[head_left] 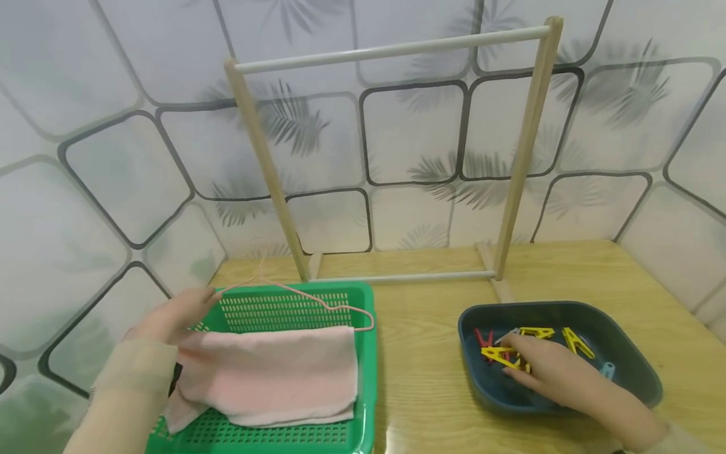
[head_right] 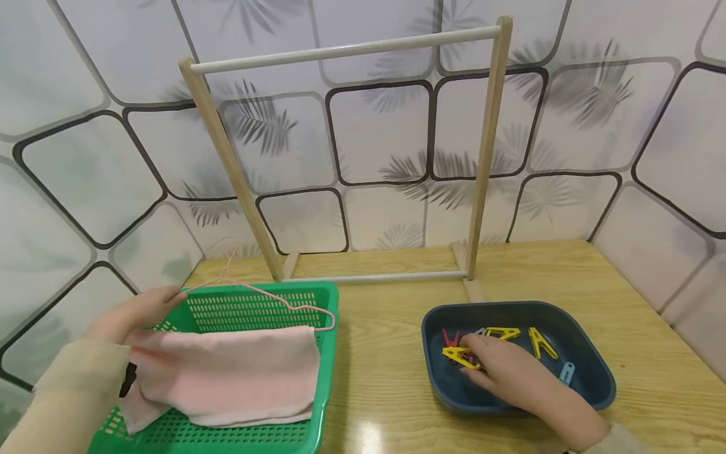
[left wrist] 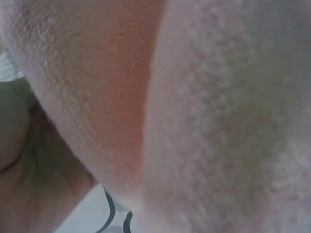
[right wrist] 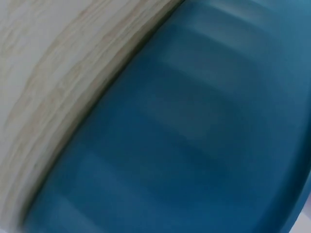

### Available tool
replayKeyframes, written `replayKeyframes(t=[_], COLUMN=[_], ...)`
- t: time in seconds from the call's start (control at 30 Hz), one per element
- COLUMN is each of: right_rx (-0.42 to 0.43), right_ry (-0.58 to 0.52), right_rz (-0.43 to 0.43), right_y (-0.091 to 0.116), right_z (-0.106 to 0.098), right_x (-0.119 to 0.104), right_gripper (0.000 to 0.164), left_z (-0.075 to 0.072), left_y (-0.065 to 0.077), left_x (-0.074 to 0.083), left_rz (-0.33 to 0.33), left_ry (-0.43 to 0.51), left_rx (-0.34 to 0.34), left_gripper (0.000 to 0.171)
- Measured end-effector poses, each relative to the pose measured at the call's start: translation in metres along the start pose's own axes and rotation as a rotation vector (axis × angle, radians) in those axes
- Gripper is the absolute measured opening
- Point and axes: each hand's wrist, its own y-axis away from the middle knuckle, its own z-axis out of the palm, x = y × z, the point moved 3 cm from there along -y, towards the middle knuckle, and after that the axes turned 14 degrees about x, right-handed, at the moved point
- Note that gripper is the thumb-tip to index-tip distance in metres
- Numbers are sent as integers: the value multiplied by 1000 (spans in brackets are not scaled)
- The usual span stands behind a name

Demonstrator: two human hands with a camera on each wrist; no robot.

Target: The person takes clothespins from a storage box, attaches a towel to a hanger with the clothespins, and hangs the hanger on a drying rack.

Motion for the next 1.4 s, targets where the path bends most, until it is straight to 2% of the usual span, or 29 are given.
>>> replayKeyframes(t=[0.07, 0.17, 0.3, 0.5, 0.63, 0.73, 0.83, 0.97, 1.07, 1.4], right_rx=[10, 16, 10, 57, 99, 96, 100, 165, 218, 288], right_ry=[12, 13, -3, -8, -10, -7, 1, 17, 36, 47], right_rz=[-1, -1, -11, -64, -97, -79, -70, -126, -163, -219], right_y=[1, 1, 0, -1, -2, -3, -3, -4, -4, -6], right_z=[0, -1, -1, -1, -2, -3, -5, -8, -10, -13], right_x=[0, 0, 0, -1, -3, -4, -4, -6, -7, -9], right_gripper=[28, 29, 29, 28, 29, 29, 30, 35, 38, 43], left_z=[-4, -14, -28, -43, -54, -63, -74, -86, -93, -119], left_y=[2, 5, 14, 30, 37, 42, 46, 49, 49, 54], left_x=[-1, -1, 2, 10, 15, 18, 23, 32, 40, 66], left_rz=[-6, 27, 58, 113, 162, 140, 90, 53, 36, -4], left_ry=[40, 57, 90, 135, 114, 97, 103, 116, 129, 156], left_rx=[54, 144, 248, 483, 634, 736, 818, 898, 919, 1029], left_gripper=[51, 56, 44, 41, 41, 42, 42, 43, 45, 47])
